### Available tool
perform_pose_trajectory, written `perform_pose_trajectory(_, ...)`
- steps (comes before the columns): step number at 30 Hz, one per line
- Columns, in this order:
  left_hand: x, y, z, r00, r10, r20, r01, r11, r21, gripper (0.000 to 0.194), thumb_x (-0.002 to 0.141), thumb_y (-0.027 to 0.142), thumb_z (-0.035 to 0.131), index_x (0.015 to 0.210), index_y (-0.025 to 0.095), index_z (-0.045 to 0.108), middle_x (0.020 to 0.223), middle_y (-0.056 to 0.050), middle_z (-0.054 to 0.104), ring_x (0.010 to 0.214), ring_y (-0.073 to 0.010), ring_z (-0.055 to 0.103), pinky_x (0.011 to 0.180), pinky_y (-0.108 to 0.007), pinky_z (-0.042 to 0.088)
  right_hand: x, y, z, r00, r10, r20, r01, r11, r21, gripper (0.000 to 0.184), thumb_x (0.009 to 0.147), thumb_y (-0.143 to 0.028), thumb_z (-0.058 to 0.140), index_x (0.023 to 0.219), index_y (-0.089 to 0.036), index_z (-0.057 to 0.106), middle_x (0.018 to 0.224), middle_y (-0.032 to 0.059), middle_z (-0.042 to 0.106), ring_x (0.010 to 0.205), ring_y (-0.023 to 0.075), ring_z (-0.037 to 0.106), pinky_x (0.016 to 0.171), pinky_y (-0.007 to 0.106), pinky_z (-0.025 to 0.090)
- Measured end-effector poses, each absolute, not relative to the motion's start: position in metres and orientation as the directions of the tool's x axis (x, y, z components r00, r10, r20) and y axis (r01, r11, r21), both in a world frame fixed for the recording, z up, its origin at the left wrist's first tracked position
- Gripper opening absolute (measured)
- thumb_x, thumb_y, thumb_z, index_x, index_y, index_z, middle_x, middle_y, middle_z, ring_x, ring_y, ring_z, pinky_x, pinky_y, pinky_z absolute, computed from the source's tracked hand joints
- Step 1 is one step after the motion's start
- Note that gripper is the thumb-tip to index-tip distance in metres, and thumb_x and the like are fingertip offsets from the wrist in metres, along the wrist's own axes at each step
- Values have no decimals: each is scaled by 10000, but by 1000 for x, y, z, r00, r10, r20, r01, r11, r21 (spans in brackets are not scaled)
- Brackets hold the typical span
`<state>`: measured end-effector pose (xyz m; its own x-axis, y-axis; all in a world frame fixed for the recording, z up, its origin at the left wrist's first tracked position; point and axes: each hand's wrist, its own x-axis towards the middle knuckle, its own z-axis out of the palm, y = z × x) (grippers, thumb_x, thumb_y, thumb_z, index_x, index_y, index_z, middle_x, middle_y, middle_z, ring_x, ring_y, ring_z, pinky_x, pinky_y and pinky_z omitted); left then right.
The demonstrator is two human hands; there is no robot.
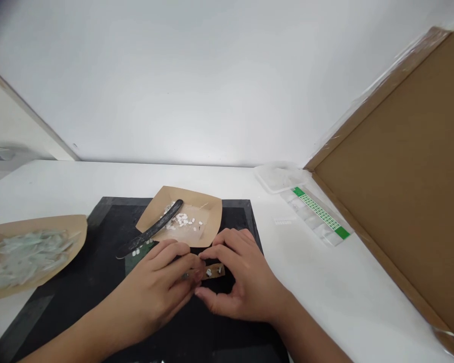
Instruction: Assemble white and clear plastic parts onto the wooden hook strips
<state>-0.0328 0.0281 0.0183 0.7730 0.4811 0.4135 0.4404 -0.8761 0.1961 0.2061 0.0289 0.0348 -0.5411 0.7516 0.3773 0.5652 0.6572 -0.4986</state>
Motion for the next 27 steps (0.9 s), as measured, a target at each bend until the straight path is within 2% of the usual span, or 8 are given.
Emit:
perform_pose_trajectory(6, -31, 29, 19, 764, 482, 428, 426, -876, 227, 74, 1020, 152, 619, 1002, 138, 690, 953, -54, 675, 948, -225, 554, 892, -448, 485, 206, 29, 36, -538, 748, 390, 566, 663, -490, 362, 839, -426, 776, 1126, -224, 686, 1024, 58, 634, 902, 228, 614, 802, 390, 441)
perform_pose_trajectory(13, -28, 29, 19, 751, 481, 453, 409, -877, 254, 110, 994, 145, 652, 887, 139, 672, 904, -49, 667, 900, -218, 557, 814, -417, 481, 205, 29, 34, -549, 751, 367, 549, 655, -519, 346, 832, -419, 751, 1115, -234, 677, 1023, 55, 627, 895, 231, 609, 793, 390, 425)
perform_pose_trajectory(20, -29, 27, 19, 747, 484, 457, 416, -875, 246, 39, 971, 141, 667, 935, 142, 679, 906, -38, 676, 960, -234, 575, 921, -467, 470, 207, 29, 33, -546, 756, 362, 527, 646, -553, 363, 828, -389, 769, 1140, -234, 668, 1052, 55, 611, 925, 235, 606, 820, 408, 408)
perform_pose_trajectory(27, -33, 32, 15, 725, 489, 485, 410, -872, 267, 43, 1001, 141, 652, 996, 152, 693, 979, -31, 726, 975, -227, 585, 890, -448, 477, 208, 33, 34, -544, 747, 382, 518, 657, -548, 335, 835, -352, 753, 1132, -222, 667, 1041, 59, 618, 944, 239, 611, 825, 405, 420)
